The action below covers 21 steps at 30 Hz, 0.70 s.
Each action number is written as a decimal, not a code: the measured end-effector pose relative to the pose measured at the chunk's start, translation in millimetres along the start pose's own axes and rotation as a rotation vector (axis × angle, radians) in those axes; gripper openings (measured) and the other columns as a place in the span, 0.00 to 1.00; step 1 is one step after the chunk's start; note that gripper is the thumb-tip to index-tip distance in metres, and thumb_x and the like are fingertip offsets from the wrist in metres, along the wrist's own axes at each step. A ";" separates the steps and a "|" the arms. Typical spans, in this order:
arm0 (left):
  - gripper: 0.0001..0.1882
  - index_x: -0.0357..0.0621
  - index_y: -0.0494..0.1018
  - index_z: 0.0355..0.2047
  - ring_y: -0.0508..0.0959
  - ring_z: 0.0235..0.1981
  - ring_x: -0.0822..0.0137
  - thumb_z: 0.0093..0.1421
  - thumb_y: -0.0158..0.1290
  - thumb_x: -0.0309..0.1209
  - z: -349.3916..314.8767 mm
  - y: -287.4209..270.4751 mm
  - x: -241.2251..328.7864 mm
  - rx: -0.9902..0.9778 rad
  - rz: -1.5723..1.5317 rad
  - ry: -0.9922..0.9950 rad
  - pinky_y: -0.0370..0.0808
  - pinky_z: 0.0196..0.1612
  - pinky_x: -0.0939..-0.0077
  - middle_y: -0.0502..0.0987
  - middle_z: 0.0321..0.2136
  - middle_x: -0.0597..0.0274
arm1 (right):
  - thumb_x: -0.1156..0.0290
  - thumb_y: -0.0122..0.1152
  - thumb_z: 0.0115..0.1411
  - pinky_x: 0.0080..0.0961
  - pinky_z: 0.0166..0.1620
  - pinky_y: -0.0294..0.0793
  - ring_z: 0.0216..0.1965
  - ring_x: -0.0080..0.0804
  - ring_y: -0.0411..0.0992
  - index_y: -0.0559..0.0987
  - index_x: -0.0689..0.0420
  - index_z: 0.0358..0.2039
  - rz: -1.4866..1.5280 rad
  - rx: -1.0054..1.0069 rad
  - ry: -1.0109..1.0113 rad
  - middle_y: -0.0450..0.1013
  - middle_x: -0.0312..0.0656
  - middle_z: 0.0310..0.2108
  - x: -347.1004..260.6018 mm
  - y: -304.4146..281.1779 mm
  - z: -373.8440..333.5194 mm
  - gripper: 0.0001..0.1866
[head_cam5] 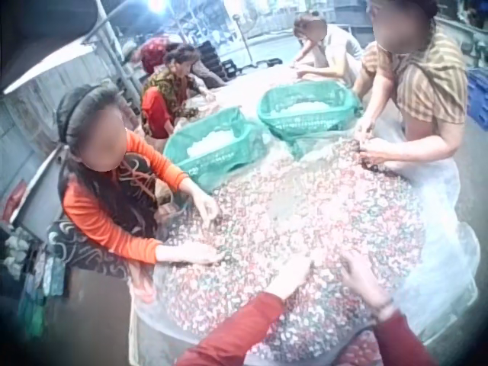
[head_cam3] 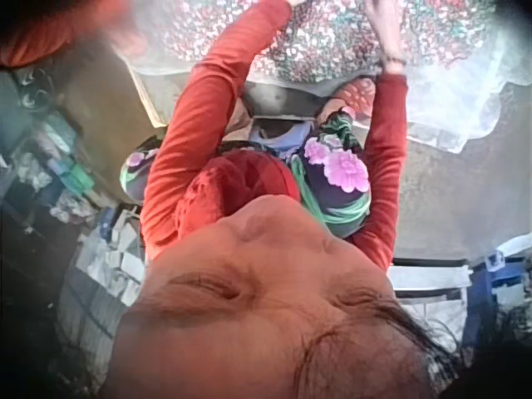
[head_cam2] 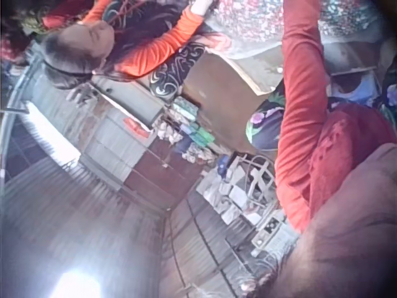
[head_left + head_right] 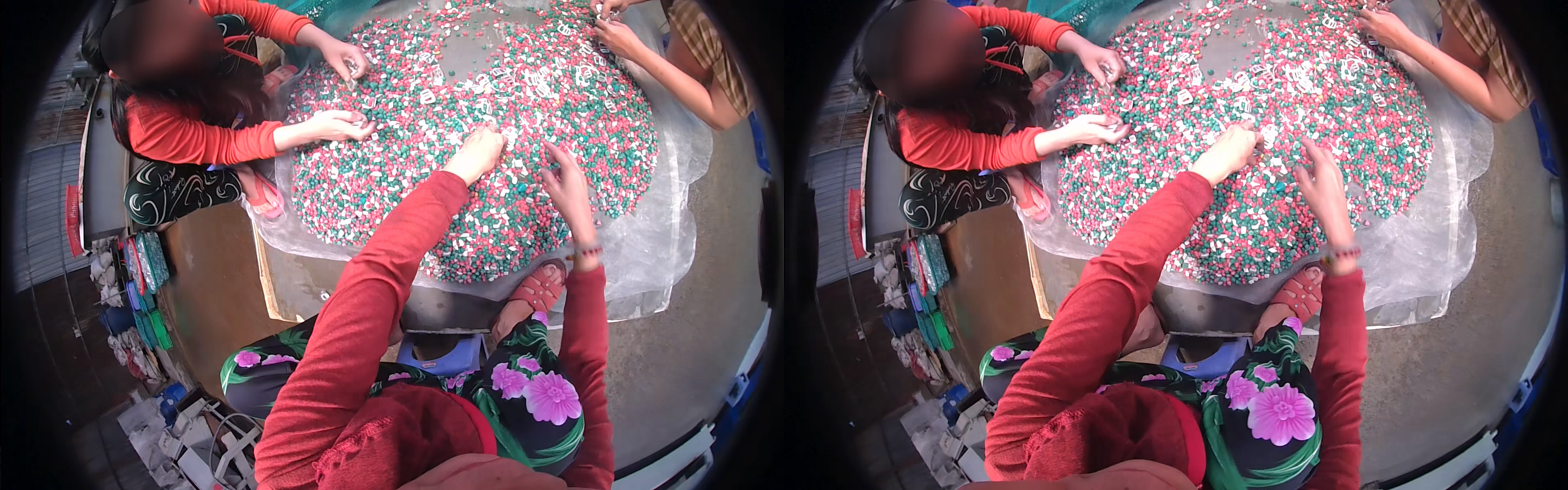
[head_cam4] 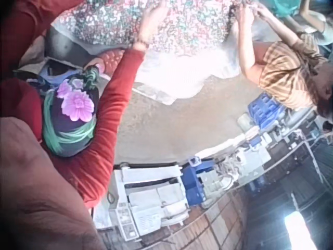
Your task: The person sits at a table covered with a large pile of red, green, and white bottle caps. They repeatedly pick up caps by hand, inspect them, and place them into green baskets. Other people at the table perform similar sorting actions.
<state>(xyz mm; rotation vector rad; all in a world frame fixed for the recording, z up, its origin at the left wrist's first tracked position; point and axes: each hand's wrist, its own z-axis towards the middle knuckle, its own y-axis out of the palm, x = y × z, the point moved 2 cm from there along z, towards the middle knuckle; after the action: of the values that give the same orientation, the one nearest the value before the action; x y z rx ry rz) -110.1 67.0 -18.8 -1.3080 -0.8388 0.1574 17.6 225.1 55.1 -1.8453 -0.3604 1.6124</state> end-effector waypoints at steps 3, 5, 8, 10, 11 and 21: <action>0.10 0.40 0.73 0.34 0.78 0.32 0.56 0.50 0.51 0.21 0.7 -30.6 23.1 -0.301 -0.118 -0.237 0.73 0.37 0.63 0.76 0.27 0.49 | 0.75 0.59 0.52 0.35 0.52 0.66 0.48 0.44 0.67 0.69 0.56 0.53 -0.228 0.086 -0.336 0.69 0.49 0.47 42.2 39.6 49.4 0.26; 0.08 0.41 0.73 0.33 0.79 0.33 0.58 0.50 0.52 0.23 -26.7 -42.0 -1.3 -0.307 -0.197 -0.292 0.73 0.36 0.64 0.77 0.27 0.53 | 0.74 0.58 0.52 0.37 0.59 0.58 0.56 0.47 0.61 0.63 0.55 0.58 -0.276 -0.187 -0.128 0.66 0.52 0.53 17.8 66.9 69.9 0.31; 0.10 0.42 0.73 0.36 0.79 0.35 0.61 0.52 0.55 0.27 -54.9 -63.6 -7.1 -0.084 -0.316 -0.276 0.74 0.38 0.70 0.78 0.31 0.58 | 0.75 0.58 0.52 0.40 0.50 0.69 0.48 0.50 0.68 0.67 0.63 0.50 -0.414 -0.167 -0.097 0.70 0.55 0.45 28.7 100.7 77.5 0.23; 0.12 0.43 0.73 0.41 0.78 0.33 0.69 0.55 0.53 0.26 -70.1 -77.8 -12.2 0.031 -0.516 -0.434 0.74 0.39 0.74 0.78 0.30 0.62 | 0.77 0.54 0.53 0.41 0.42 0.74 0.40 0.51 0.73 0.70 0.67 0.41 -0.448 -0.238 -0.065 0.72 0.58 0.38 8.1 106.5 66.0 0.14; 0.12 0.43 0.72 0.42 0.77 0.33 0.71 0.56 0.53 0.26 -75.4 -82.1 -16.0 0.087 -0.624 -0.502 0.74 0.38 0.75 0.77 0.30 0.63 | 0.77 0.52 0.53 0.43 0.41 0.74 0.38 0.52 0.74 0.71 0.66 0.41 -0.429 -0.247 -0.012 0.72 0.59 0.37 10.1 114.7 61.2 0.14; 0.19 0.40 0.74 0.37 0.75 0.28 0.67 0.56 0.52 0.45 -22.6 -69.7 5.0 -0.127 -0.771 -0.659 0.71 0.31 0.70 0.75 0.27 0.64 | 0.86 0.53 0.46 0.14 0.26 0.72 0.25 0.21 0.70 0.65 0.53 0.57 1.086 -0.157 0.400 0.66 0.37 0.37 21.7 64.9 18.1 0.34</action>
<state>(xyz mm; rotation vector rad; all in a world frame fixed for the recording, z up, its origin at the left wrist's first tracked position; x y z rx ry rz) -116.6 31.4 45.2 -0.9601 -1.8837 -0.0905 -8.7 194.6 -3.1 -2.6262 0.8620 1.7674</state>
